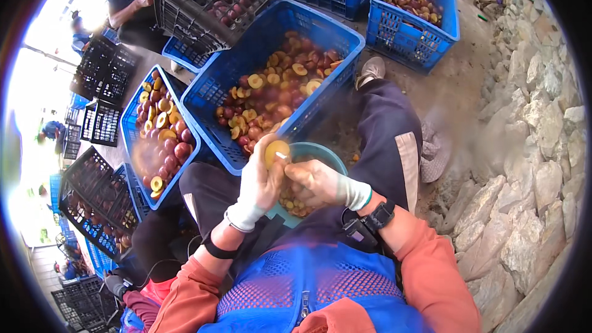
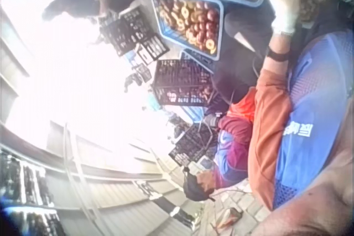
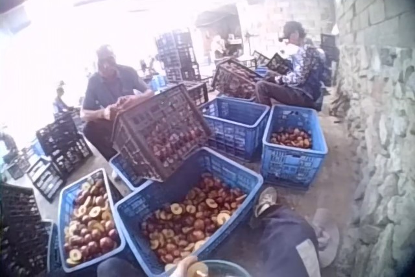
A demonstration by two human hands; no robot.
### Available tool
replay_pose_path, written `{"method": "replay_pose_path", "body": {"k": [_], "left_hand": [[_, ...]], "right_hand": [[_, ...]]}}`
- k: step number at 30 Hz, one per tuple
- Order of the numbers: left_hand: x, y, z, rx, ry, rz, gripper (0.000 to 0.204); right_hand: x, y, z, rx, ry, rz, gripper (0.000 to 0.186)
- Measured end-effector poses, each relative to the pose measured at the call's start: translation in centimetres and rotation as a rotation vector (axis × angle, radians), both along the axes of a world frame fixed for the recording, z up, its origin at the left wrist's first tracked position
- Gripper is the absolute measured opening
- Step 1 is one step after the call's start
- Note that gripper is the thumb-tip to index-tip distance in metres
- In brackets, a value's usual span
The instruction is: The recorder uses a hand-held pitting tool to remove the pits from plums and place the fruit into a container.
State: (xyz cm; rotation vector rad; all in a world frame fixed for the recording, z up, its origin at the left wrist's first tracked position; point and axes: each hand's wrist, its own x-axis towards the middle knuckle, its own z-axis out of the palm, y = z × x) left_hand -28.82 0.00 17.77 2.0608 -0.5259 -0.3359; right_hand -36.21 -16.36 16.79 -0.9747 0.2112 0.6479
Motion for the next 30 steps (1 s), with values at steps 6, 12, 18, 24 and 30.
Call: {"method": "replay_pose_path", "body": {"k": [6,12,18,24,30], "left_hand": [[2.1,1.9,-0.5,0.054,0.02,-0.338,0.04],[4.2,1.4,2.3,0.175,0.385,-0.535,0.046],[4.1,1.5,1.1,-0.12,0.652,-0.511,0.053],[5.8,1.8,1.6,-0.179,0.865,-0.611,0.052],[4.6,3.1,-1.0,-0.16,0.871,-0.52,0.049]], "right_hand": [[-0.1,-1.1,-1.2,-0.045,-0.129,0.129,0.037],[0.0,-2.5,-2.0,0.023,-0.028,0.282,0.044],[0.1,-4.0,-2.7,0.304,0.095,0.37,0.047],[0.0,-3.3,-2.7,0.295,0.151,0.394,0.046],[-0.4,-1.4,-1.9,-0.077,0.072,0.303,0.038]]}}
